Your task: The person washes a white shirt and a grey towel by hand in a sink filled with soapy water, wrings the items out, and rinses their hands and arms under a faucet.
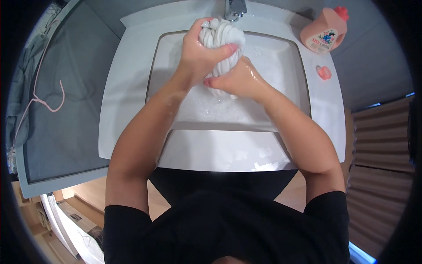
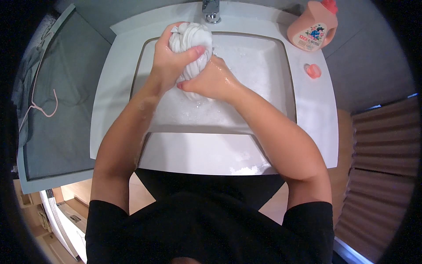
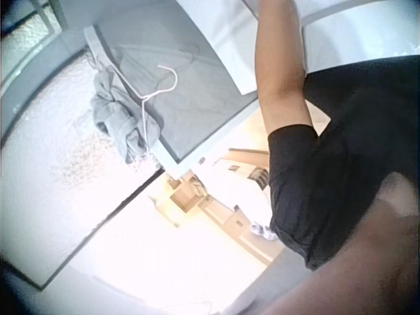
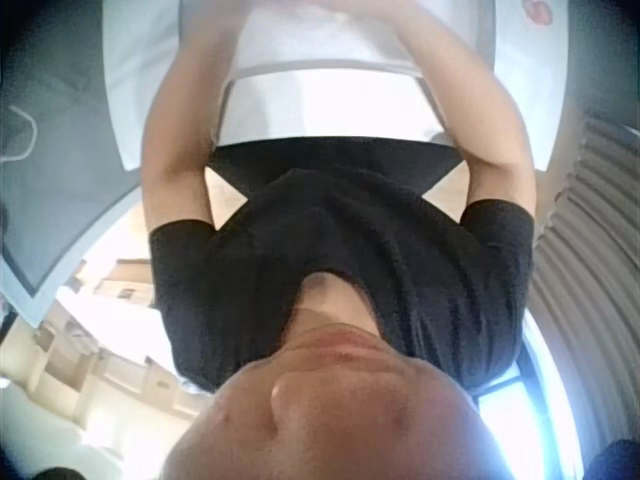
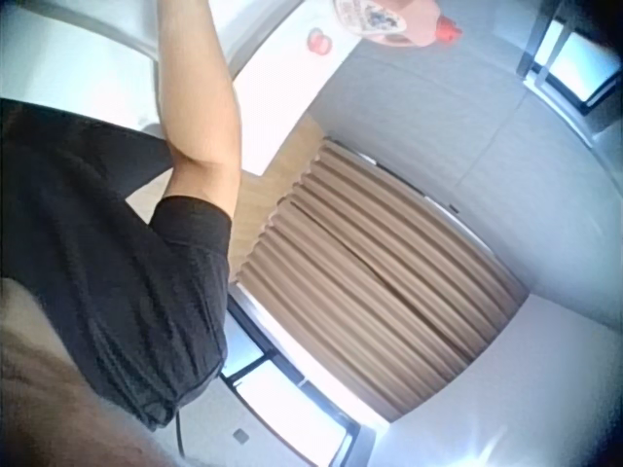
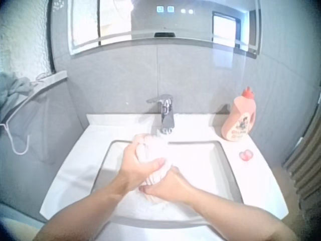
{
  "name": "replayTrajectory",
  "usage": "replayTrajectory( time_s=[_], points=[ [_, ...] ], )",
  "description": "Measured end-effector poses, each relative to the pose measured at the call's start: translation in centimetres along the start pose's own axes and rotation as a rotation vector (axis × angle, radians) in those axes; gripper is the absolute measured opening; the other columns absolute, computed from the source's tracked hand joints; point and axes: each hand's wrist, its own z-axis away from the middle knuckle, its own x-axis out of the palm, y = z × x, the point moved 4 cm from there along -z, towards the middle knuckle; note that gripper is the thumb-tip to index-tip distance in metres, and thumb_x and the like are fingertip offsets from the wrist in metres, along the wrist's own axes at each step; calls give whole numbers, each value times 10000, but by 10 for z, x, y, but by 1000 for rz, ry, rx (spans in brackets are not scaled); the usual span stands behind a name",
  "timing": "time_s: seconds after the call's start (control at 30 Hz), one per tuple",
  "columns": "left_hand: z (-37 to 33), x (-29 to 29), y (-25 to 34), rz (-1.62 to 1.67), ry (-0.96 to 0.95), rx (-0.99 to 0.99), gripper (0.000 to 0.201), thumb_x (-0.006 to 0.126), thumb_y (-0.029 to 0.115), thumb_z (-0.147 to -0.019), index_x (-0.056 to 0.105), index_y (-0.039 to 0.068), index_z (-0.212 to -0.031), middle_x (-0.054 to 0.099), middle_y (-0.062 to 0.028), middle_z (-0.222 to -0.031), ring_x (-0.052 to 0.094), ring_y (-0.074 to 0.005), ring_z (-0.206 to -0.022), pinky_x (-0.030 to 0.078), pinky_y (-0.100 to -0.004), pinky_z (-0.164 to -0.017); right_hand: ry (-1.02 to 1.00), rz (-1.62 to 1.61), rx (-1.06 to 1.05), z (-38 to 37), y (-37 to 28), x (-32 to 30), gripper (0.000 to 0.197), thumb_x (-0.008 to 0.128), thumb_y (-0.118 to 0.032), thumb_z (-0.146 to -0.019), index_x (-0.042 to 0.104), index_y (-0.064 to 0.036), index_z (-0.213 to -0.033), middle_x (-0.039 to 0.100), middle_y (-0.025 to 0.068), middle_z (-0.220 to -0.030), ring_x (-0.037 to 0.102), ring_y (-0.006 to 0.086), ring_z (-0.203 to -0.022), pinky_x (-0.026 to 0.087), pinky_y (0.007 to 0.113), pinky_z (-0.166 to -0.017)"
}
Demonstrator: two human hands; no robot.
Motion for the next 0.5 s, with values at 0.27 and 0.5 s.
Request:
replayTrajectory(
  time_s=[0.27, 0.5],
  points=[
    [-4, -2, -12, -73, 238, -17, 591, 807, 62, -767, 517, -39, -1273, 680, -136, -1098, 676, -208, -977, 574, -363, -857, 220, 64, -27, -2, -3, 2, 615, 813, -276, -716, 634, -41, -1256, 703, 185, -1164, 670, 343, -1113, 539, 418, -927],
    [-5, -1, -28, 19, 329, -21, 553, 807, 78, -713, 531, -62, -1171, 703, -133, -1031, 678, -192, -901, 560, -344, -799, 172, 334, 34, -4, -1, 6, 642, 796, -333, -718, 626, 29, -1220, 715, 218, -1109, 691, 394, -1049, 561, 449, -881]
  ],
)
